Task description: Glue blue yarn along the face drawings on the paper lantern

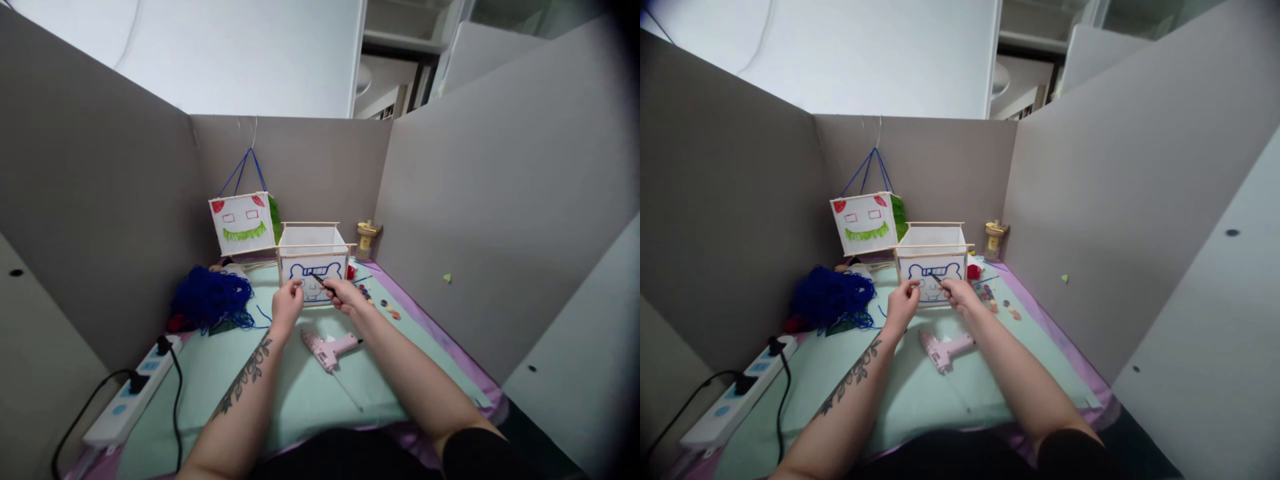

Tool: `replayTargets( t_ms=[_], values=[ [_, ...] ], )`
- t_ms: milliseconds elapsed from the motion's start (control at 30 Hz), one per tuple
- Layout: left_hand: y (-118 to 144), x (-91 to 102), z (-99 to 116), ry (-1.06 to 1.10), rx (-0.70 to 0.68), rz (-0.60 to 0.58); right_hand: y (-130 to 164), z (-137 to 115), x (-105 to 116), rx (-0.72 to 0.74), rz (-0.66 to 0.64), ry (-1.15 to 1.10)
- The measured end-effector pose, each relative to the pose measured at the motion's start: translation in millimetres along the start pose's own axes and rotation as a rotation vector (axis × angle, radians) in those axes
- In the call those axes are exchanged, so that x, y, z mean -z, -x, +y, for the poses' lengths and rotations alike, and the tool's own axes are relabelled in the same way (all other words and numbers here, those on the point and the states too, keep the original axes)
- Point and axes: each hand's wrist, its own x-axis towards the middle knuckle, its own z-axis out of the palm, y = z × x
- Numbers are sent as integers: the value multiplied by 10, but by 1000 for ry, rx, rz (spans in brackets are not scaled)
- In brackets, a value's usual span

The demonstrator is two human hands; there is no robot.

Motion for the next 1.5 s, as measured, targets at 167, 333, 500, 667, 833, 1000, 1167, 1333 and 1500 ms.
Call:
replayTargets(
  t_ms=[167, 333, 500, 667, 833, 1000, 1167, 1333, 1500],
  values=[
    [0, 2, -4, 5, -5, 1, 2, 4, 4, 6, 1, 1],
    [6, -8, -20, 7, -13, 3, 2, -20, -34, 12, 27, 23],
    [5, -17, -23, -5, -21, -5, -6, -18, -42, 34, 23, 34],
    [2, -9, -18, -11, -22, -1, -16, 17, -3, 68, 4, 74],
    [-6, -9, -45, 3, -20, 22, 55, 122, 125, 204, -30, 156],
    [-1, -26, -64, 9, -9, 14, 55, 215, 222, 337, 3, 276],
    [2, -31, -55, 15, -7, -7, 37, 194, 182, 311, 1, 267],
    [-3, -24, -40, 8, 5, -8, 55, 108, 80, 242, -35, 194],
    [-5, -16, -31, 4, 3, -4, 71, 39, 17, 190, 1, 181]
  ],
)
